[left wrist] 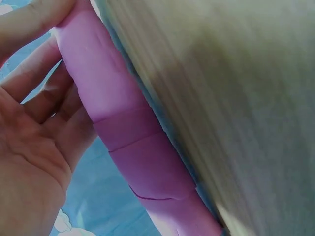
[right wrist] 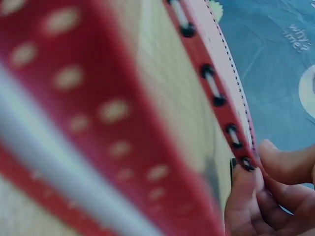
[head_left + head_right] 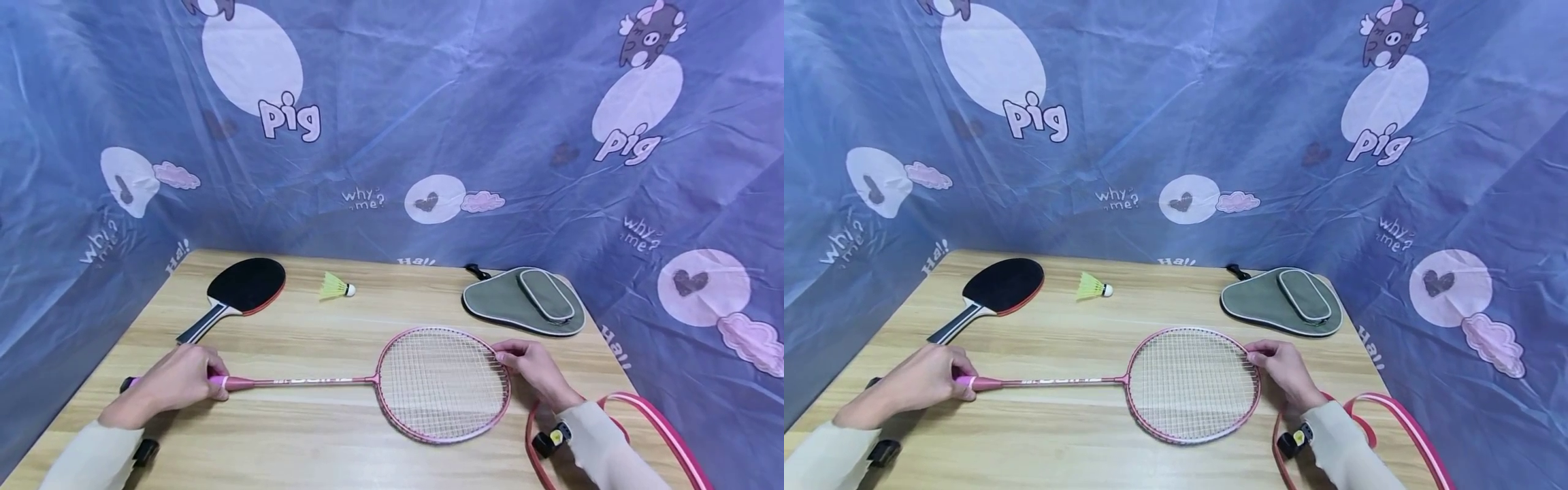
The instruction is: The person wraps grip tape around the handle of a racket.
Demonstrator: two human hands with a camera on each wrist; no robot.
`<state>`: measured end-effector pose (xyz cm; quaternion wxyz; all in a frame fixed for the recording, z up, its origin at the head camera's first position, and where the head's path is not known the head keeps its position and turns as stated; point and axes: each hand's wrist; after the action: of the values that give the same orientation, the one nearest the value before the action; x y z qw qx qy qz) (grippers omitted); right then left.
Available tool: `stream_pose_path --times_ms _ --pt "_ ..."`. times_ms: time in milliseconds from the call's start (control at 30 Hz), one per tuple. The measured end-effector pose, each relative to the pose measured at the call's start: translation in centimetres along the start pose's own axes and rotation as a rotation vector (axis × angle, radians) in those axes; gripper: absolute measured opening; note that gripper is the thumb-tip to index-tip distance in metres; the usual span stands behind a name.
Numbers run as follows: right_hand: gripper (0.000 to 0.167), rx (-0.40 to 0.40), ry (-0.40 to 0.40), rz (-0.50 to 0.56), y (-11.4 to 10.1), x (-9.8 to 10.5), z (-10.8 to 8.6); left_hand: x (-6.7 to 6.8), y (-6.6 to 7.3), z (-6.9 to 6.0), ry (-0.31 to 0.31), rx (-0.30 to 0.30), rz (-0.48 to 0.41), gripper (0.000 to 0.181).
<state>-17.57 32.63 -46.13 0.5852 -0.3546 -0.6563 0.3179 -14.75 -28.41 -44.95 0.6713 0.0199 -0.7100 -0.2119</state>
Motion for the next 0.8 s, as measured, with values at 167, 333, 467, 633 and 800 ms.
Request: stream_pose_path --times_ms 167,333,467,633,800 --pt "0.033 -0.021 0.013 0.187 -0.6 0.9 0.2 0.1 0.3 0.1 -0.003 0.009 -0.009 0.023" --pt "0.018 -0.013 -0.026 0.381 -1.6 2.5 0.3 0.4 0.6 0.4 0.024 -0.021 -0.033 0.020" --pt "0.023 0.025 -0.039 0.529 -2.5 4.0 0.6 0.4 1.2 0.7 0.084 -0.067 -0.046 0.019" --pt "0.024 0.081 -0.061 0.613 -3.5 5.7 1.3 0.0 1.9 0.8 0.137 -0.128 -0.030 0.021" --pt "0.024 0.105 -0.092 0.607 -4.3 7.0 1.5 -0.3 2.6 0.7 0.175 -0.150 0.008 0.020"
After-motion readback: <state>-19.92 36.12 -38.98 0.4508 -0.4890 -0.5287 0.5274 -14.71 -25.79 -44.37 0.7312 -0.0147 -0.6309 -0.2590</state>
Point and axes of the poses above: each hand's wrist, its own z-axis towards the middle knuckle, its own x-axis out of the back of the hand, y = z × x, and after that the axes turned 3 degrees about x, right-handed
